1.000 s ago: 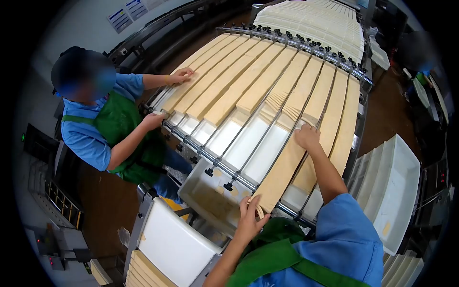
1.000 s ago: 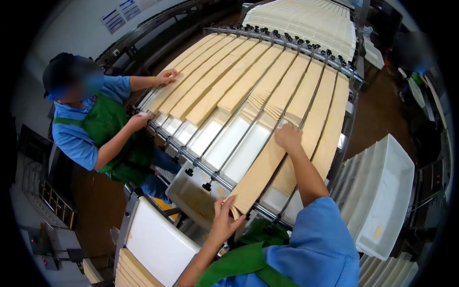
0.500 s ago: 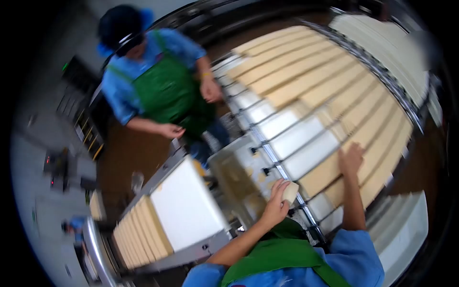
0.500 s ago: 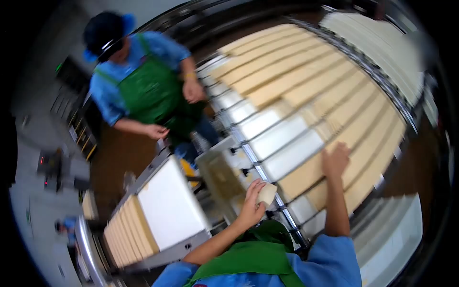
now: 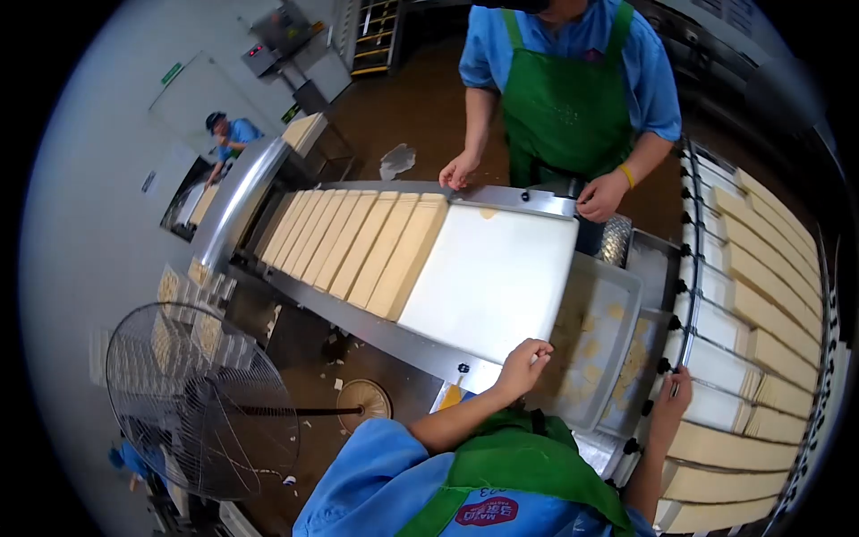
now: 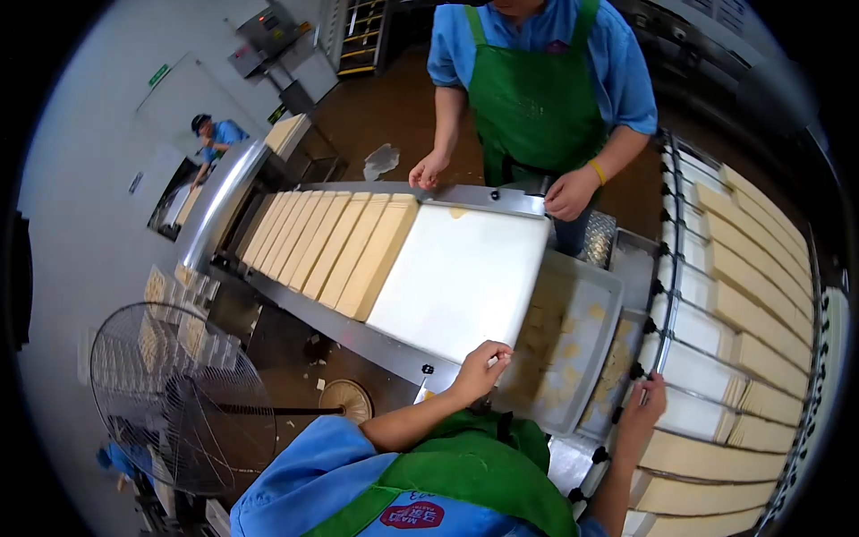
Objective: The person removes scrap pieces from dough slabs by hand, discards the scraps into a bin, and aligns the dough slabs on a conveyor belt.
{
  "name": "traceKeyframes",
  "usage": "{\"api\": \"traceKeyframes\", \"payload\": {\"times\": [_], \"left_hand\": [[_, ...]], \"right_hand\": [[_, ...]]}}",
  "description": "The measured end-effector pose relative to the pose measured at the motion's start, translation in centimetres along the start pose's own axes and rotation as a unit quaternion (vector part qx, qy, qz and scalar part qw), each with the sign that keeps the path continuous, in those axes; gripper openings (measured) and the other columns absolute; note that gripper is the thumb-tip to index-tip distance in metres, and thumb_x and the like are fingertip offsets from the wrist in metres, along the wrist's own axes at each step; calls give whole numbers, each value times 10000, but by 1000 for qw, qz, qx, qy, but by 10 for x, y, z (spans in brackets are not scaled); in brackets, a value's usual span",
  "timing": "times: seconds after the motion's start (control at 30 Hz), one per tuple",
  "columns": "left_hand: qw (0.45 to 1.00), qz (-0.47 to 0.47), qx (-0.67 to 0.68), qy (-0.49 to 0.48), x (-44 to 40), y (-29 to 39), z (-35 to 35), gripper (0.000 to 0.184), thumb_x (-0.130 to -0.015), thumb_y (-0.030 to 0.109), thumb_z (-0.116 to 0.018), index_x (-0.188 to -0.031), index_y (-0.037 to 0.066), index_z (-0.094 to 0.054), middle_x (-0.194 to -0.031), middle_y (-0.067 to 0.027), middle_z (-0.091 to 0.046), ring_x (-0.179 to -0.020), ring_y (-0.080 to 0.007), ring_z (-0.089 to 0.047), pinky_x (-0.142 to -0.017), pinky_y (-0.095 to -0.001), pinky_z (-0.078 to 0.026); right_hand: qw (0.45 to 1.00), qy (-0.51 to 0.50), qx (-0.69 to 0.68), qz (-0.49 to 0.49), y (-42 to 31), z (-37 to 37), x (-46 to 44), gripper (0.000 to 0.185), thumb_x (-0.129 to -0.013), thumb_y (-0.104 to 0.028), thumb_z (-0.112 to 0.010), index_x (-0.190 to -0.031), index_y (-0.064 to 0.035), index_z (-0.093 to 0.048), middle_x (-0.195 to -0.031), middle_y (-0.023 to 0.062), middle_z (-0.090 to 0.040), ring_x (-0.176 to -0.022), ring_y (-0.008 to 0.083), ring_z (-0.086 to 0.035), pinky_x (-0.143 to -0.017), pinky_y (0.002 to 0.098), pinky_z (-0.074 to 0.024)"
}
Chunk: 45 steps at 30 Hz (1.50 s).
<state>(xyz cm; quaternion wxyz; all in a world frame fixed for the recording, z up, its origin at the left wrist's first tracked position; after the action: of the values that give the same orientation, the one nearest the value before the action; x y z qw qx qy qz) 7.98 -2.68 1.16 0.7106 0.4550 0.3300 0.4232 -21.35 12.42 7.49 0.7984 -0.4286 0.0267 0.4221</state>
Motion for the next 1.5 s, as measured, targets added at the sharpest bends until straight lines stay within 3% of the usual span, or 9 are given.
{"api": "traceKeyframes", "payload": {"times": [0.1, 0.23, 0.5, 0.6, 0.7, 0.87, 1.0, 1.27, 1.5], "left_hand": [[996, 54, 14, 71, 10, -20, 47, 143, -894, 98, -603, -1006, 15, -635, -905, -100, -650, -849, -171, -606, -782, -287, -481], [975, 93, 38, 199, 20, -53, 120, 157, -924, 118, -570, -1022, 15, -637, -913, -68, -655, -822, -131, -588, -736, -257, -480], [895, 119, -30, 429, 50, -151, 294, 293, -919, 135, -578, -1176, 7, -526, -976, -69, -555, -829, -134, -519, -729, -265, -447], [867, 185, -90, 454, 53, -187, 341, 361, -889, 170, -609, -1186, -12, -513, -1037, -123, -530, -830, -170, -528, -740, -301, -455], [878, 254, -139, 380, 40, -205, 364, 475, -862, 205, -608, -1227, -64, -464, -1194, -301, -466, -1132, -446, -455, -979, -460, -378], [903, 233, -179, 314, 18, -227, 364, 586, -840, 262, -638, -1278, -65, -429, -1244, -311, -432, -1109, -473, -457, -968, -473, -387], [898, 286, -225, 246, 8, -230, 361, 745, -823, 387, -653, -1348, -51, -354, -1248, -275, -444, -1078, -474, -476, -930, -493, -419], [866, 301, -380, 125, -8, -217, 357, 957, -744, 571, -674, -1352, -75, -316, -1121, -221, -489, -961, -371, -524, -810, -413, -479], [856, 327, -395, 70, -12, -216, 356, 973, -763, 600, -636, -1333, -119, -312, -1122, -250, -482, -992, -386, -506, -843, -421, -460]], "right_hand": [[993, -51, -86, -56, -26, -61, 14, 115, -868, -91, -593, -792, -6, -573, -970, 184, -629, -996, 354, -548, -944, 441, -374], [966, -171, 52, 187, -90, -130, 60, 174, -885, -167, -598, -800, -16, -620, -749, 134, -603, -763, 327, -534, -747, 405, -442], [899, -381, -213, 17, -231, -217, 106, 121, -915, -132, -585, -936, -19, -622, -668, 129, -605, -555, 178, -571, -548, 302, -457], [870, -409, -268, 63, -281, -244, 108, 125, -922, -114, -565, -972, -9, -611, -677, 122, -592, -578, 162, -568, -561, 294, -457], [850, -431, -270, 135, -336, -266, 101, 104, -902, -70, -569, -963, 3, -611, -778, 127, -587, -618, 196, -575, -571, 296, -461], [814, -446, -289, 235, -418, -316, 100, 94, -887, -50, -554, -947, -9, -615, -877, 136, -596, -682, 256, -601, -594, 319, -493], [803, -416, -244, 351, -447, -394, 90, 188, -852, -81, -568, -1023, -4, -586, -998, 183, -587, -925, 352, -571, -811, 392, -475], [883, -368, 183, 228, -411, -584, 25, 716, -837, -412, -589, -1410, -48, -364, -1438, 169, -329, -1191, 340, -415, -987, 484, -334], [859, -448, 234, 88, -428, -638, -20, 792, -859, -651, -429, -1490, -204, -258, -1550, 206, -109, -1298, 411, -376, -1056, 463, -335]]}}
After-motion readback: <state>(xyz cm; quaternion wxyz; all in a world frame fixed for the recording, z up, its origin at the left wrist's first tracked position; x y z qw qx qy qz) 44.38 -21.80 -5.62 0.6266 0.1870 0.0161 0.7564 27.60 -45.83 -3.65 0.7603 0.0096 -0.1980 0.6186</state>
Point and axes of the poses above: each hand's wrist, its own x-axis away from the middle knuckle, its own z-axis out of the back of the hand, y = z × x, the point moved 5 cm from there along -x, towards the middle knuckle
